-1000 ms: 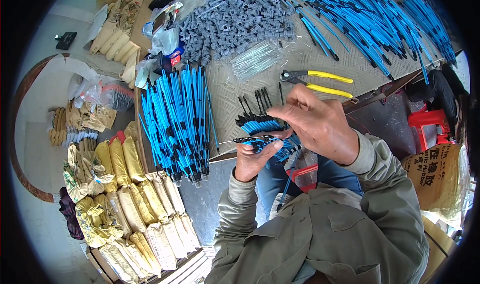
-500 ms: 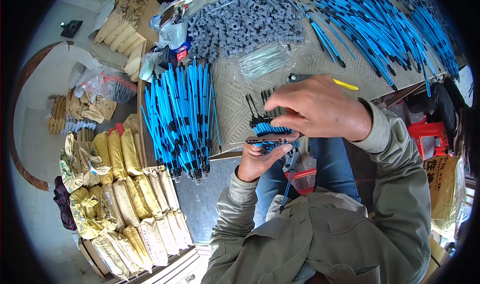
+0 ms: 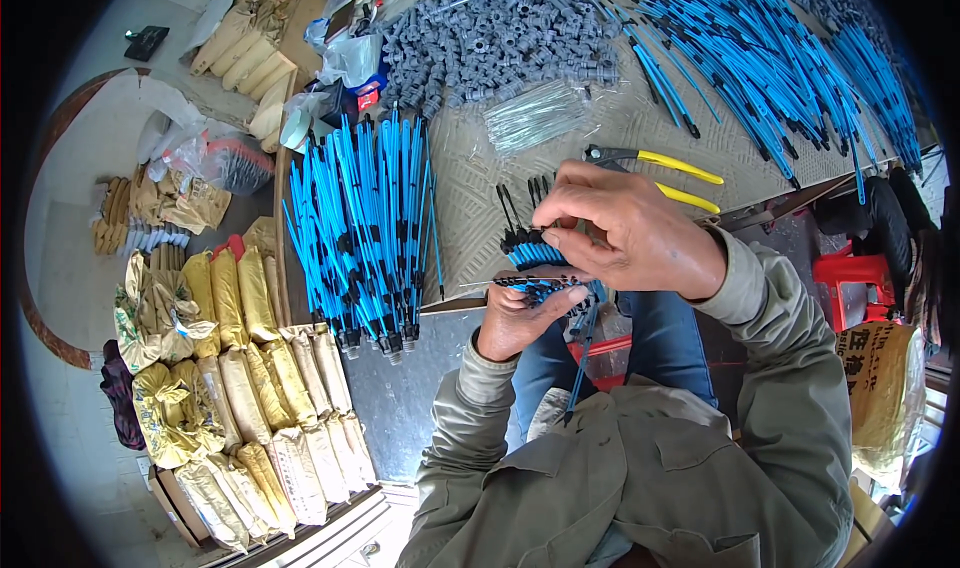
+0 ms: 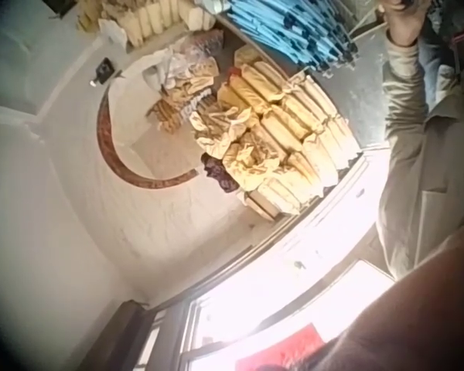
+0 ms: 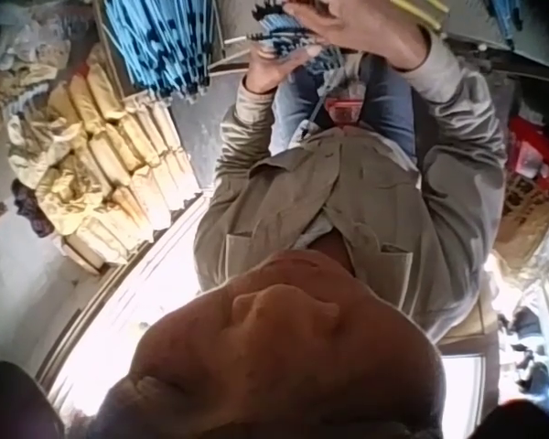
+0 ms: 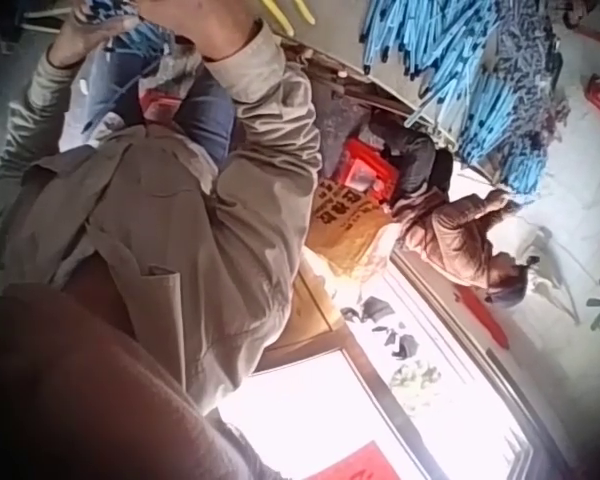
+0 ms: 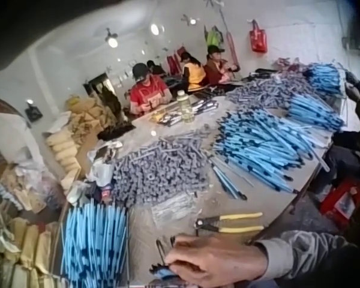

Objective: The person assembles blue tubes with black connectors by hand, using pliers to crimp and fit the parts together.

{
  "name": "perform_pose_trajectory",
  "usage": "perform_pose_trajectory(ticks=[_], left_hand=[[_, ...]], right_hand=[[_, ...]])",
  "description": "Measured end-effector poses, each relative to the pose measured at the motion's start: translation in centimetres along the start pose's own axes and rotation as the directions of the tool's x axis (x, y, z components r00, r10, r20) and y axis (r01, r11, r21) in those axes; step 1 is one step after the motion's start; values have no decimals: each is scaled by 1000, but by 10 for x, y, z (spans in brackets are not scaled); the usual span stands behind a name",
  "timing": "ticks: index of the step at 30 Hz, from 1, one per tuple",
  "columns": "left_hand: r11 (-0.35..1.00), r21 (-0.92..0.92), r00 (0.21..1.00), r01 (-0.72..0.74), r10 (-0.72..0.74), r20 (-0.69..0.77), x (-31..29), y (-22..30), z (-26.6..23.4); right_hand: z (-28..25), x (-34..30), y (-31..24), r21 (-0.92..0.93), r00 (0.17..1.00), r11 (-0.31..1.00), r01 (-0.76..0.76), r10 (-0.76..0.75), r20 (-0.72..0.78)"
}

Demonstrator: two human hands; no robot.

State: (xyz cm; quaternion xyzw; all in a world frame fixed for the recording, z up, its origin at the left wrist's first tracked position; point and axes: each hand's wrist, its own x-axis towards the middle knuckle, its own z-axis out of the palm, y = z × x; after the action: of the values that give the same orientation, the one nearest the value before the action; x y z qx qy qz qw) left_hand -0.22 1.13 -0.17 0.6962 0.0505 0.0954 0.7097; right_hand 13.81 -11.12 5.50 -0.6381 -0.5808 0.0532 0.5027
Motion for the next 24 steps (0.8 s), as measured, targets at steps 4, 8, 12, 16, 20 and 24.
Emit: perform_pose_trajectory(ticks=[4, 8, 12, 16, 20, 24], left_hand=[[996, 5, 996, -90, 90, -24, 0, -1, 1], [986, 0, 986, -165, 165, -12, -1, -9, 0], [991, -5, 991, -136, 136, -18, -5, -15, -4], [980, 47, 981, -191, 190, 30, -2, -9, -4], [991, 39, 990, -130, 128, 58, -3, -12, -8], [983, 17, 982, -181, 180, 59, -3, -14, -9]], right_hand=[[-2, 5, 3, 80, 997, 997, 16, -22, 75], [3, 6, 2, 39, 998, 998, 45, -46, 41], [7, 7, 5, 50, 996, 997, 57, -60, 71], [7, 9, 10, 134, 987, 980, 145, -153, 50], [5, 11, 10, 92, 985, 986, 142, -149, 81], [4, 16, 6, 139, 990, 988, 61, -78, 118]])
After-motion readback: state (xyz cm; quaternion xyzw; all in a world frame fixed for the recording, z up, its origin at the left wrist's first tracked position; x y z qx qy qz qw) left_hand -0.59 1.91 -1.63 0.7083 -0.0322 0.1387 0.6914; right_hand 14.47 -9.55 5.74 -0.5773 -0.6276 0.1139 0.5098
